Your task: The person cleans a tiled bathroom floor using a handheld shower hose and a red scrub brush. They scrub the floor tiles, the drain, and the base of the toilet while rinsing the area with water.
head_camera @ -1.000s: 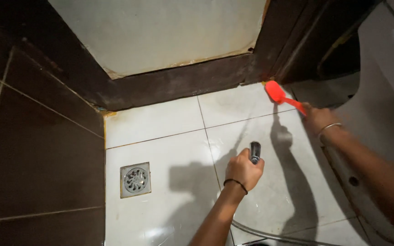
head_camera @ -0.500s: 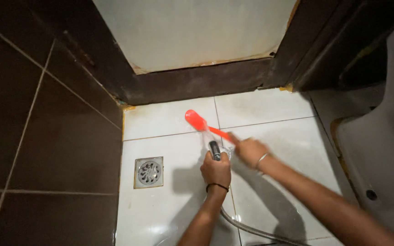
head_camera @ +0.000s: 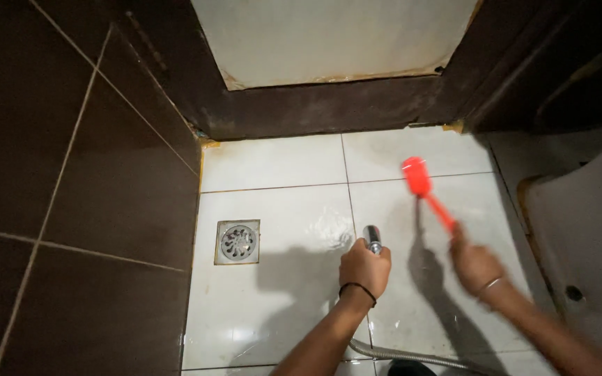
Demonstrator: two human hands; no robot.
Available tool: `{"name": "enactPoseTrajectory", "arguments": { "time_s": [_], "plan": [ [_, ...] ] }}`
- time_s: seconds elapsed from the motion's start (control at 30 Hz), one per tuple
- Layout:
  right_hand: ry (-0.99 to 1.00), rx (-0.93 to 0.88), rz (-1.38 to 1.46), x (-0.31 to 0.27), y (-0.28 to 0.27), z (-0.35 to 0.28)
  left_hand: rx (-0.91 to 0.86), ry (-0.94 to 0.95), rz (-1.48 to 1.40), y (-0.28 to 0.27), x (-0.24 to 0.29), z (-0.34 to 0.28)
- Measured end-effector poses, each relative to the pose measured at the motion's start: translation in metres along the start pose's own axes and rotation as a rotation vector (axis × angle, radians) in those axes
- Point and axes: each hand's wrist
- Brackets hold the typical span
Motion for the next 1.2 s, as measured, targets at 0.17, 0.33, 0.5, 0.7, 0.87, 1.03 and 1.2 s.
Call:
{"name": "enactPoseTrajectory", "arguments": {
  "time_s": [0.17,0.33,0.5,0.7,0.87,1.03,1.2],
  "plan": [
    [-0.181,-0.159,0.062,-0.097,0.006,-0.056,0.079,-0.104,-0.106,-0.004,-0.022,0.011],
    [-0.426,-0.137,0.18,-0.148,-0.017,-0.061,0.193,-0.208,-0.148,-0.008,-0.037,0.022],
    [-0.211,-0.086,0.135,-0.113,-0.071,-0.023,0.156,-0.168,-0.202,-0.019,-0.04,0.016],
    [-0.007,0.026,-0.135,-0.066,-0.092,0.029,0.11,-0.215,-0.199,-0.029,-0.032,0.007],
    [-0.172,-0.067,-0.017,-0.116,-0.032,-0.008,0.114,-0.29,-0.212,-0.03,-0.038,0.013],
    [-0.478,-0.148,0.034,-0.169,0.011,-0.048,0.182,-0.376,-0.168,-0.03,-0.059,0.026],
    [-0.471,-0.23,0.353,-0.191,-0.073,-0.071,0.194,-0.386,-0.218,-0.035,-0.065,0.025]
  ]
}}
Point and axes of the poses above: each hand's wrist, its own z-axis towards the middle knuckle, its own y-axis out of the palm, x = y × z, and after that the axes turned 11 degrees about x, right-handed
